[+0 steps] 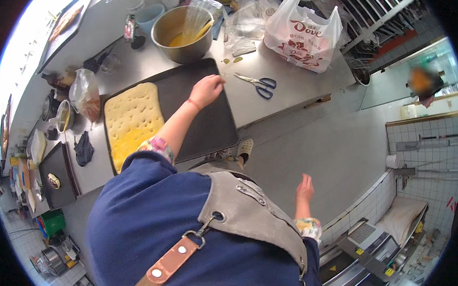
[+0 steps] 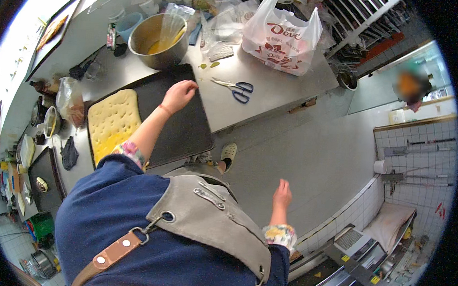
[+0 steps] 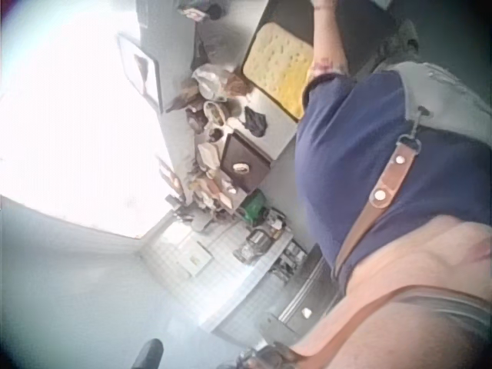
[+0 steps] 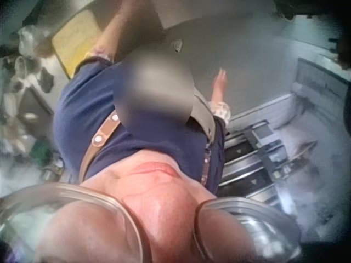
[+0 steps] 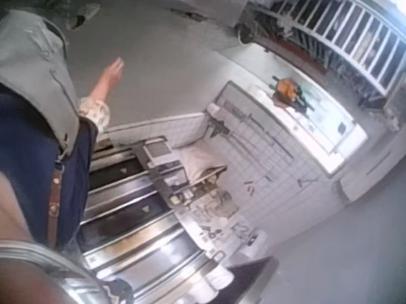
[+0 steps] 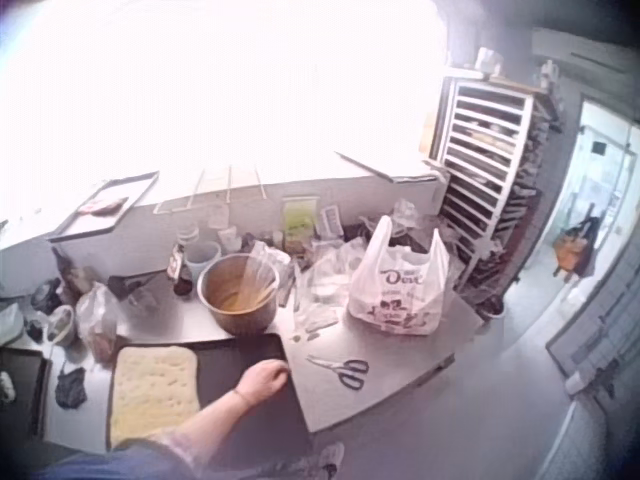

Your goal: The person brushes a liquid mixture onto the surface of a rectangular dough in a baking tray, then wipes the work surface with a cloth, and finally places the tray of dough near a bag of ingredients.

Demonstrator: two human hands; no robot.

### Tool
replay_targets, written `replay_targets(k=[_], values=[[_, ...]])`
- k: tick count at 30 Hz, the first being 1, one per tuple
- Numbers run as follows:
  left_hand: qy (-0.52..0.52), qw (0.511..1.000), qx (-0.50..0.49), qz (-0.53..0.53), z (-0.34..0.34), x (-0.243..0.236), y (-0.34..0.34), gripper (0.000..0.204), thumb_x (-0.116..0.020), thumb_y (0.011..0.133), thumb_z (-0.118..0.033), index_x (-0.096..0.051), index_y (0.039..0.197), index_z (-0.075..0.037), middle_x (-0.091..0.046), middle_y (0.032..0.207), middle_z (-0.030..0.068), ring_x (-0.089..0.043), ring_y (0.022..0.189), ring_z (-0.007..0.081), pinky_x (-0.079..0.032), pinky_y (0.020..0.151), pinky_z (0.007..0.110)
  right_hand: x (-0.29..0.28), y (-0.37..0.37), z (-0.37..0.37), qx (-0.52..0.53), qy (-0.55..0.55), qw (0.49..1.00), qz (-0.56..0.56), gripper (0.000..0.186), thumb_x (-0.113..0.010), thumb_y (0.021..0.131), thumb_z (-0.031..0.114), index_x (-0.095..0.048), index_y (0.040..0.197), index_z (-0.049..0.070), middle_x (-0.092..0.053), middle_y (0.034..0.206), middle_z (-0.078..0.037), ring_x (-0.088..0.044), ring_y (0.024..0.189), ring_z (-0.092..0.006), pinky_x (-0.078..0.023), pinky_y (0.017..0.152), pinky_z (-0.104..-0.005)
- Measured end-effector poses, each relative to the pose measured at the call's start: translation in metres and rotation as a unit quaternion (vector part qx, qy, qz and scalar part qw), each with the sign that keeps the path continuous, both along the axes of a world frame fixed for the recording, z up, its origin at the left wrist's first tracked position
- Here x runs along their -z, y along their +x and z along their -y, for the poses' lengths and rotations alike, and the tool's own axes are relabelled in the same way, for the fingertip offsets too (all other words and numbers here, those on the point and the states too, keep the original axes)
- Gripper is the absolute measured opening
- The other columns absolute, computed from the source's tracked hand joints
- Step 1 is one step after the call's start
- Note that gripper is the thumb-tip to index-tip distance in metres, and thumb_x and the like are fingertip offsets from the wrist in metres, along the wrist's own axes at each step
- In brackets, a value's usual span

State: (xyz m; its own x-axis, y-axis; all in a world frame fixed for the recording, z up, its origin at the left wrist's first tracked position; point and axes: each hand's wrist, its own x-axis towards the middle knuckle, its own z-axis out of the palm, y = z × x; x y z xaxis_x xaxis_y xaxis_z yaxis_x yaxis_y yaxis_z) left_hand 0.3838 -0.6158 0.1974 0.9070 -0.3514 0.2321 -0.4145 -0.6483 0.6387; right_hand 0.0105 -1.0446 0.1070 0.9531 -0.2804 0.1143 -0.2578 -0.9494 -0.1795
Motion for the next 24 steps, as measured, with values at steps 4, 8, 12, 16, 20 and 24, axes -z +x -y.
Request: replay_targets(k=[4,8,12,16,20,24], values=[[0.15,0.982,-0.035,-0.107,0.101,0.07,0.114,0.032,-0.054,0.087,-0.017,-0.061,0.115,-0.004,-0.063,0.114,0.0187,-0.059,0.11,0.0342,-0.047,0.095,0.043,-0.039,0.148,0.023,-0.155,0.013,0.981,0.118,0.04,-0.057,0.079,-0.001,-0.058,0.117,0.011,-0.062,0.113,-0.01,-0.064,0.099,-0.0302,-0.054,0.08,-0.0394],[0.24,0.951,-0.192,0.031,0.162,0.115,0.203,0.032,-0.055,0.084,-0.013,-0.058,0.112,0.001,-0.059,0.116,0.0212,-0.057,0.112,0.0298,-0.052,0.086,0.04,-0.087,0.218,0.0,-0.107,0.23,0.967,0.026,0.037,-0.06,0.082,-0.001,-0.056,0.118,0.008,-0.062,0.113,-0.013,-0.065,0.091,-0.029,-0.053,0.074,-0.0386],[0.262,0.931,-0.251,-0.036,0.165,0.119,0.249,0.023,-0.055,0.084,-0.014,-0.062,0.103,-0.003,-0.066,0.096,0.0158,-0.065,0.095,0.0285,-0.055,0.077,0.038,-0.084,0.229,0.025,-0.109,0.256,0.958,-0.072,0.036,-0.061,0.083,0.001,-0.057,0.117,0.009,-0.061,0.113,-0.012,-0.066,0.084,-0.0278,-0.053,0.067,-0.0377],[0.156,0.963,-0.219,-0.007,0.187,0.086,0.236,0.013,-0.05,0.089,-0.014,-0.056,0.098,-0.007,-0.067,0.084,0.0178,-0.066,0.082,0.0338,-0.054,0.071,0.046,-0.079,0.254,0.064,-0.22,0.105,0.969,-0.05,0.034,-0.064,0.082,0.004,-0.059,0.115,0.011,-0.061,0.112,-0.007,-0.067,0.083,-0.027,-0.055,0.065,-0.0376],[-0.091,0.962,-0.247,-0.065,0.231,0.036,0.129,0.018,-0.055,0.091,-0.022,-0.052,0.098,-0.006,-0.063,0.08,0.0212,-0.061,0.078,0.0424,-0.048,0.068,0.05,-0.138,0.321,0.066,-0.332,0.113,0.936,-0.021,0.02,-0.065,0.083,0.009,-0.062,0.104,0.011,-0.063,0.103,-0.005,-0.067,0.084,-0.0266,-0.055,0.064,-0.0374],[-0.049,0.934,-0.346,-0.08,0.219,0.034,0.012,0.02,-0.058,0.092,-0.024,-0.055,0.099,-0.005,-0.064,0.087,0.0179,-0.063,0.082,0.0349,-0.049,0.069,0.042,-0.11,0.375,0.062,-0.483,0.123,0.867,-0.012,0.015,-0.066,0.083,0.011,-0.062,0.098,0.01,-0.064,0.096,-0.006,-0.065,0.077,-0.0269,-0.054,0.066,-0.0391]])
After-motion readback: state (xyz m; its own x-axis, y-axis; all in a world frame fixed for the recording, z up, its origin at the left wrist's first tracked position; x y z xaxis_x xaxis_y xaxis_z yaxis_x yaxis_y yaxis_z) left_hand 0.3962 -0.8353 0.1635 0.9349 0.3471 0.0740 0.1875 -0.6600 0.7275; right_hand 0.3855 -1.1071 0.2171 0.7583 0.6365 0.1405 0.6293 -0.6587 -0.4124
